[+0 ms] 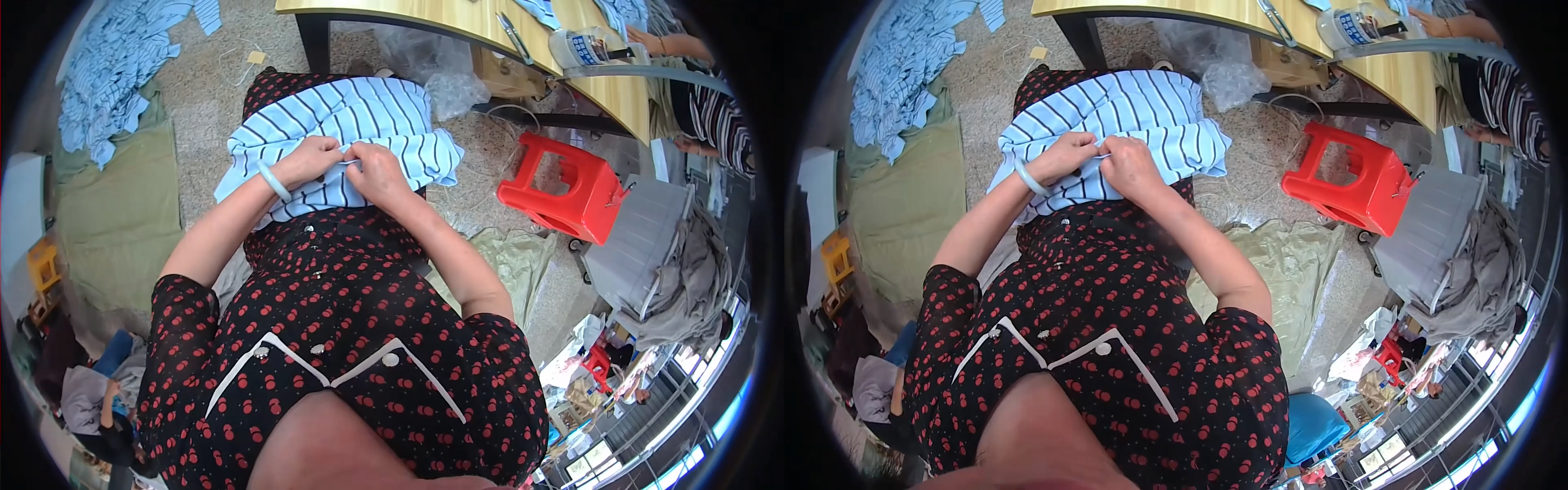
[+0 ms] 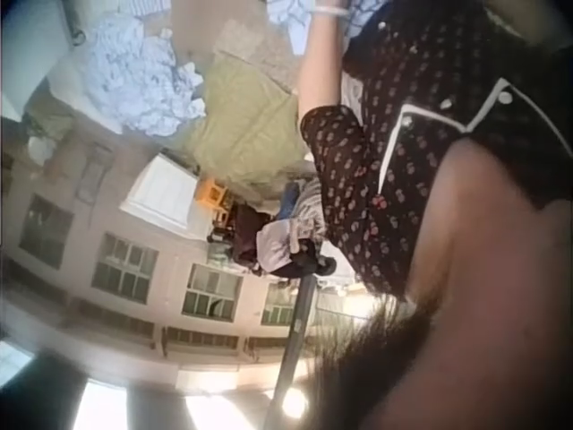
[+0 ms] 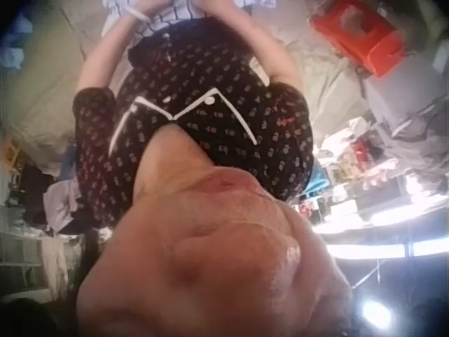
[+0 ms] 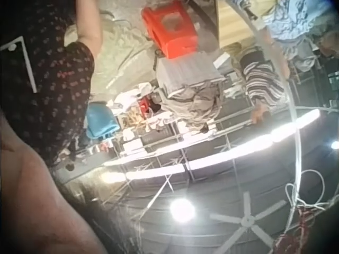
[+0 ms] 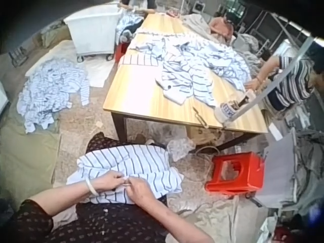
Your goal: Folding blue and white striped garments at a workbench.
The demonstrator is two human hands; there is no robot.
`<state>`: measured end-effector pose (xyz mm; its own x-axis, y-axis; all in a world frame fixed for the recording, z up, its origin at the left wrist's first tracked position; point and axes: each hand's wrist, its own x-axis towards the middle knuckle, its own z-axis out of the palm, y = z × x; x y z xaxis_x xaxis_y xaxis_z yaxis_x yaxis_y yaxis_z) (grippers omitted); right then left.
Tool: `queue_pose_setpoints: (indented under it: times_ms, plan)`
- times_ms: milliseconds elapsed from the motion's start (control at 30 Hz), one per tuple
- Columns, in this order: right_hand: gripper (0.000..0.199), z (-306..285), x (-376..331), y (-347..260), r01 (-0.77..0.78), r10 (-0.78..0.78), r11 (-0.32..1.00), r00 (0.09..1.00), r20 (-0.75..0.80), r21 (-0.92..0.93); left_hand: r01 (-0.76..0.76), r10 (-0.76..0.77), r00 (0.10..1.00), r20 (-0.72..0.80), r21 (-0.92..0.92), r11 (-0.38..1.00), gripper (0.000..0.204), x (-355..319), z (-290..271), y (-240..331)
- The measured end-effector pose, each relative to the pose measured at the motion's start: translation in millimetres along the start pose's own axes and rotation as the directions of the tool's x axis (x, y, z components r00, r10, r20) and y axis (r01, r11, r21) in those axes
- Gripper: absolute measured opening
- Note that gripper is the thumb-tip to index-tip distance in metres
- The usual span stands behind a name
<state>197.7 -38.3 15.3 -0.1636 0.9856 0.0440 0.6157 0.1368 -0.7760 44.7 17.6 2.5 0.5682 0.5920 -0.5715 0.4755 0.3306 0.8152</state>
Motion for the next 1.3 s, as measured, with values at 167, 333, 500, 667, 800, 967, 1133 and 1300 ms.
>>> queue_pose_setpoints:
  times_ms: [167,333,500,667,800,967,1133,1300]
  plan:
    - [0.011,-4,-2,-4,0.068,-0.069,0.996,0.998,-0.015,-0.065,0.079,-0.078,0.997,0.012,-0.136,0.987,0.019,-4,-4,7]
    - [0.008,7,-3,8,0.164,-0.166,0.966,0.986,0.009,-0.201,-0.097,0.170,0.975,-0.140,0.423,0.901,0.027,0,0,5]
    - [0.007,7,-2,4,0.150,-0.160,0.971,0.986,-0.041,-0.184,-0.036,0.108,0.988,-0.107,0.527,0.849,0.029,-16,7,27]
    - [0.003,8,2,7,0.164,-0.172,0.970,0.985,-0.030,-0.179,-0.060,0.221,0.950,-0.221,0.565,0.823,0.025,-16,22,6]
    - [0.005,8,4,7,0.166,-0.169,0.976,0.986,-0.012,-0.138,-0.068,0.269,0.919,-0.288,0.556,0.828,0.019,-18,26,0]
    - [0.010,12,0,7,0.149,-0.151,0.985,0.988,-0.012,-0.087,-0.126,0.296,0.925,-0.239,0.541,0.831,0.019,-21,22,-5]
    - [0.011,13,-4,5,0.108,-0.104,0.987,0.994,0.036,-0.116,-0.132,0.296,0.933,-0.205,0.570,0.811,0.018,-23,21,-5]
    - [0.011,16,-2,5,0.120,-0.118,0.980,0.993,0.020,-0.160,-0.128,0.318,0.912,-0.260,0.555,0.822,0.016,-20,20,-7]
